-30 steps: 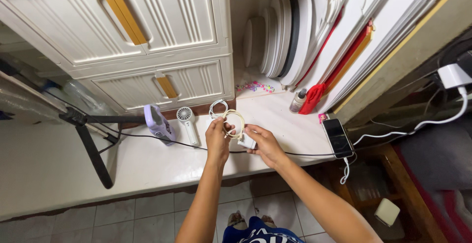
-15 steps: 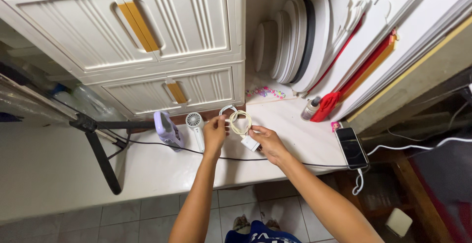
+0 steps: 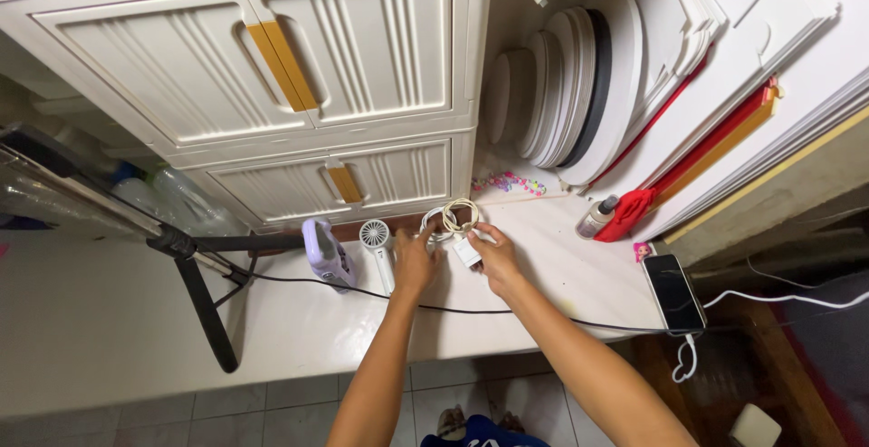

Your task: The person untangles and coils several white charging cables and a black power cord on a white surface. They then place the coiled cables and other small items into a narrow gap beside a white cabinet.

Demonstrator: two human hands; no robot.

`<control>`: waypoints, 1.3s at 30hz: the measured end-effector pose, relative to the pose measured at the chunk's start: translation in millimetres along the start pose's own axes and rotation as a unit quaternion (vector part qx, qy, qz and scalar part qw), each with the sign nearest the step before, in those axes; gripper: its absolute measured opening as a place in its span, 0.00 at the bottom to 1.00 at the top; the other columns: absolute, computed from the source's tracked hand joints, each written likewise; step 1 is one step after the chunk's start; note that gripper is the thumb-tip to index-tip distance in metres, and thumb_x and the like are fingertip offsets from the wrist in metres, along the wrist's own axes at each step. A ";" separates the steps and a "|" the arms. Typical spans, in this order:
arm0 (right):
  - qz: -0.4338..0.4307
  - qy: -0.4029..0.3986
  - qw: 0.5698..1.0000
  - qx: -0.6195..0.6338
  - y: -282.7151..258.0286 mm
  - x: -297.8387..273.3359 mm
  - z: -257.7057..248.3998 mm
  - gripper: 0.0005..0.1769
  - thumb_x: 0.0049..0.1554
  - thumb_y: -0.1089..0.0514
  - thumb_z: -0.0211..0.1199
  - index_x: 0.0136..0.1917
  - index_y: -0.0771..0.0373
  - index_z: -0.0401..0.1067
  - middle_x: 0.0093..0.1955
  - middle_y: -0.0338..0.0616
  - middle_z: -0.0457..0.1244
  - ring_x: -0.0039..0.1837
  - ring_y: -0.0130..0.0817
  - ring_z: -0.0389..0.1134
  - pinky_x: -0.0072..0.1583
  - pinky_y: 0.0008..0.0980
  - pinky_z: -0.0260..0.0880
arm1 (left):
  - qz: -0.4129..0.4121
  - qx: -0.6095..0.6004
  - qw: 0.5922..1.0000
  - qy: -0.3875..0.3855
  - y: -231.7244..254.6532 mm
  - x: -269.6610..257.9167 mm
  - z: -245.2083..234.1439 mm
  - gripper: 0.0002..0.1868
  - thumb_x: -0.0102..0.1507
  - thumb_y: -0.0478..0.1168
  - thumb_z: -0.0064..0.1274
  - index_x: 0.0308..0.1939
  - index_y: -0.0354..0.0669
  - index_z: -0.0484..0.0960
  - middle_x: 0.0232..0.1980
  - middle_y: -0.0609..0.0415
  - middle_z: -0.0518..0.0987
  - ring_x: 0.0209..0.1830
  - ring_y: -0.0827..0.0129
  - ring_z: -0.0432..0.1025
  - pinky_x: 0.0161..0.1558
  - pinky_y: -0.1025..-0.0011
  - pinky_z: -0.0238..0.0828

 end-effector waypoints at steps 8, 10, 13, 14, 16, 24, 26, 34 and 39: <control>0.016 0.037 0.999 -0.027 7.0 -5.6 14.8 0.20 0.58 0.58 0.66 0.63 0.60 0.68 0.43 0.44 0.71 0.39 0.29 0.71 0.36 0.31 0.69 | -0.039 -0.007 0.995 0.087 -3.3 -12.6 1.2 0.19 0.54 0.37 0.64 0.45 0.29 0.81 0.56 0.31 0.72 0.57 0.37 0.67 0.60 0.52 0.66; 0.013 0.028 0.999 -0.042 5.1 -7.0 16.9 0.20 0.58 0.58 0.66 0.62 0.61 0.69 0.42 0.45 0.71 0.39 0.29 0.71 0.36 0.31 0.71 | -0.036 0.005 0.993 0.110 -3.1 -16.6 0.7 0.19 0.54 0.36 0.64 0.44 0.26 0.80 0.57 0.29 0.71 0.57 0.36 0.66 0.59 0.51 0.66; 0.018 0.026 0.998 -0.053 6.3 -7.5 18.8 0.18 0.58 0.59 0.66 0.61 0.63 0.69 0.41 0.47 0.71 0.37 0.30 0.71 0.34 0.31 0.70 | -0.027 0.046 0.990 0.127 0.4 -12.6 1.2 0.20 0.55 0.36 0.64 0.45 0.25 0.78 0.57 0.29 0.69 0.57 0.35 0.65 0.59 0.50 0.65; 0.010 0.029 0.996 -0.081 7.6 -7.0 17.5 0.18 0.58 0.58 0.67 0.60 0.63 0.71 0.40 0.47 0.71 0.36 0.30 0.70 0.34 0.31 0.67 | -0.026 0.056 0.990 0.125 0.5 -10.3 1.5 0.20 0.55 0.36 0.63 0.46 0.25 0.78 0.57 0.30 0.70 0.58 0.35 0.65 0.59 0.50 0.66; -0.006 0.033 0.990 -0.134 12.7 -4.9 14.6 0.17 0.58 0.58 0.67 0.59 0.65 0.73 0.39 0.47 0.71 0.34 0.30 0.67 0.32 0.30 0.62 | -0.024 0.067 0.991 0.116 -1.4 -8.7 1.4 0.20 0.56 0.36 0.62 0.47 0.25 0.78 0.57 0.31 0.70 0.58 0.36 0.65 0.59 0.51 0.66; -0.238 0.106 0.878 -0.402 17.7 4.5 10.3 0.22 0.54 0.53 0.72 0.56 0.69 0.77 0.40 0.49 0.71 0.39 0.36 0.72 0.45 0.37 0.72 | -0.023 0.041 0.998 0.052 -3.0 -5.8 -5.3 0.27 0.53 0.40 0.67 0.54 0.30 0.79 0.59 0.28 0.67 0.60 0.33 0.64 0.62 0.47 0.64; -0.258 0.098 0.860 -0.429 11.0 0.2 14.0 0.23 0.52 0.53 0.72 0.56 0.68 0.77 0.41 0.51 0.69 0.41 0.41 0.71 0.47 0.40 0.72 | -0.025 0.021 0.998 0.052 2.3 -9.3 -8.1 0.32 0.53 0.38 0.67 0.60 0.32 0.75 0.62 0.27 0.65 0.62 0.31 0.63 0.62 0.47 0.64; -0.298 0.029 0.814 -0.498 -3.0 -35.0 22.3 0.44 0.39 0.60 0.81 0.65 0.70 0.65 0.53 0.57 0.64 0.54 0.50 0.67 0.53 0.42 0.71 | -0.057 0.011 0.998 0.014 9.2 -14.9 -8.7 0.43 0.51 0.33 0.65 0.69 0.41 0.65 0.68 0.30 0.62 0.66 0.34 0.61 0.63 0.50 0.65; -0.306 -0.002 0.840 -0.447 -0.8 -38.7 19.5 0.49 0.42 0.64 0.77 0.74 0.67 0.59 0.58 0.52 0.65 0.56 0.48 0.68 0.56 0.41 0.72 | -0.049 0.025 0.998 0.018 2.6 -14.6 -1.4 0.44 0.50 0.32 0.65 0.71 0.42 0.65 0.70 0.34 0.64 0.68 0.36 0.62 0.65 0.50 0.65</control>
Point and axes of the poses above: each hand's wrist, its own x-axis towards the middle knuckle, its own z-axis out of the palm, y = z × x, the point moved 2 cm from there along x, towards the middle knuckle
